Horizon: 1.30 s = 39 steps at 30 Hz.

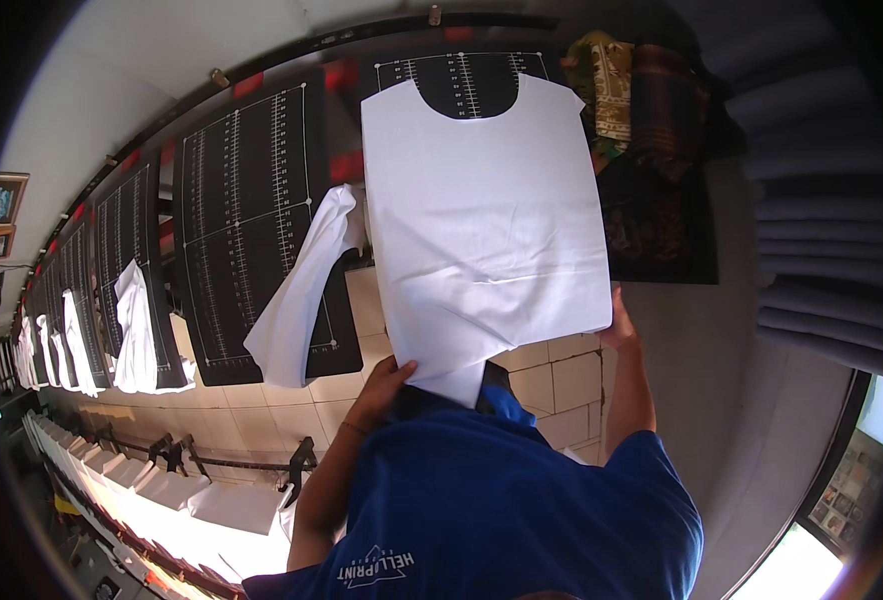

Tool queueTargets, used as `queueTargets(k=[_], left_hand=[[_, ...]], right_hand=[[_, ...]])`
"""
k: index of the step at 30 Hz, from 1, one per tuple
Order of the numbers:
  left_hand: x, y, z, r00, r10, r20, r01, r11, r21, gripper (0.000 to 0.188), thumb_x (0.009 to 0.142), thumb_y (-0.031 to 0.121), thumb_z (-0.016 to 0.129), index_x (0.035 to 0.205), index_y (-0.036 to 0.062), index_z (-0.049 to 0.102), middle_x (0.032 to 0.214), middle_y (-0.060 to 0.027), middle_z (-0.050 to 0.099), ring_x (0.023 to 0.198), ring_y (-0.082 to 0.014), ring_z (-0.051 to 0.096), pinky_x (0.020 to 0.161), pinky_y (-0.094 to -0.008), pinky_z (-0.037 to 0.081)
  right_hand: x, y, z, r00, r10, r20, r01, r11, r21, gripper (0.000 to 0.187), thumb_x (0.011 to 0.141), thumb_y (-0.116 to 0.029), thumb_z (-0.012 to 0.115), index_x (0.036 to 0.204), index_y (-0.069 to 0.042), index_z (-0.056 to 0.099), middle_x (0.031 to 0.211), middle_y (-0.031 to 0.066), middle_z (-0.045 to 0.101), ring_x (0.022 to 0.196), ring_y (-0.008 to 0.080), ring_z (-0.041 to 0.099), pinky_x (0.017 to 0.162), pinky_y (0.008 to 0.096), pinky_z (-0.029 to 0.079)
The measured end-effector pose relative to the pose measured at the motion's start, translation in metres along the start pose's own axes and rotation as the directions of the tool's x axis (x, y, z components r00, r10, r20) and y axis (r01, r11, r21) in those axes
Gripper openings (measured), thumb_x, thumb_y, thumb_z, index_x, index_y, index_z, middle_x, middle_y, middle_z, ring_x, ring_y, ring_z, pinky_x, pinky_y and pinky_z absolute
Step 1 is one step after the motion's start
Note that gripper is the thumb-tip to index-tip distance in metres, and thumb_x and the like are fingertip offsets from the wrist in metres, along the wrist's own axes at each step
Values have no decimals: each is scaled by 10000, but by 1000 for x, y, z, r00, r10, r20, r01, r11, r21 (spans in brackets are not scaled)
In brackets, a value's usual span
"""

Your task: The person repeatedly picks up white t-shirts, unfolds them, and lays them flat on a black gridded workbench. They smooth the fabric with their hands to remove wrinkles and align the shirts before folding them in half. The folded shirts are then placed in a stack on the side of the workbench.

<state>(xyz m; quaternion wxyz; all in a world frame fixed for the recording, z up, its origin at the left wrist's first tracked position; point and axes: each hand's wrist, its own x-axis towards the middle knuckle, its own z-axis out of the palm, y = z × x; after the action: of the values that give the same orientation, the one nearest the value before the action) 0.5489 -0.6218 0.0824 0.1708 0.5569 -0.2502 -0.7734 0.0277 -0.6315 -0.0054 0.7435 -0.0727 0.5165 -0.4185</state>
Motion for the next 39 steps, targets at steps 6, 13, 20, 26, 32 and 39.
queueTargets(k=[6, 13, 20, 26, 32, 39], left_hand=[[-35, -13, -33, 988, 56, -141, -63, 997, -48, 397, 1000, 241, 592, 1264, -55, 598, 1146, -94, 675, 1051, -151, 608, 944, -297, 473], [-28, -36, -35, 975, 139, -172, -141, 990, 4, 397, 997, 267, 603, 1244, -44, 619, 1125, -81, 683, 1023, -130, 608, 941, -295, 466], [-5, -56, -43, 959, 180, -220, -146, 976, 161, 401, 992, 306, 604, 1202, -34, 641, 1059, -53, 684, 990, -121, 592, 916, -287, 457], [12, -93, -69, 980, 123, -157, -80, 963, 258, 420, 1004, 378, 571, 1185, 6, 643, 1059, -63, 661, 1013, -121, 570, 914, -275, 445], [44, -60, -44, 927, 349, -134, -361, 930, -75, 544, 1084, 444, 312, 1388, 17, 459, 1278, -125, 580, 1155, -204, 568, 991, -352, 457], [59, -69, -41, 955, 272, 116, -129, 735, -666, 589, 1041, 427, 463, 1455, 16, 381, 1400, -171, 518, 1323, -321, 492, 1103, -477, 418]], right_hand=[[-54, -17, -43, 987, -3, -159, -62, 911, -407, 418, 966, -352, 604, 1226, -25, 585, 1088, 52, 657, 988, 153, 605, 846, 341, 490], [-73, -19, -1, 961, -229, -155, 203, 965, -167, 276, 959, -243, 647, 1155, -52, 609, 975, 9, 645, 875, 110, 582, 801, 292, 474], [-62, 0, -56, 977, -83, -198, 3, 928, -373, 250, 972, -276, 645, 1119, -74, 628, 948, -1, 639, 862, 91, 569, 788, 277, 463], [-27, -45, 33, 618, -669, -414, -239, 342, -909, 303, 918, -278, 669, 1068, -15, 664, 1045, 142, 680, 1021, 299, 637, 855, 390, 494], [35, -50, 221, 610, -453, 650, 326, -605, -727, 583, 940, -377, 630, 1403, -55, 483, 1477, 217, 436, 1378, 419, 395, 1127, 531, 329], [111, 1, 266, 666, -490, 563, 279, -537, -796, 729, 1008, -475, 461, 1518, 16, 291, 1567, 243, 303, 1481, 372, 235, 1213, 532, 137]])
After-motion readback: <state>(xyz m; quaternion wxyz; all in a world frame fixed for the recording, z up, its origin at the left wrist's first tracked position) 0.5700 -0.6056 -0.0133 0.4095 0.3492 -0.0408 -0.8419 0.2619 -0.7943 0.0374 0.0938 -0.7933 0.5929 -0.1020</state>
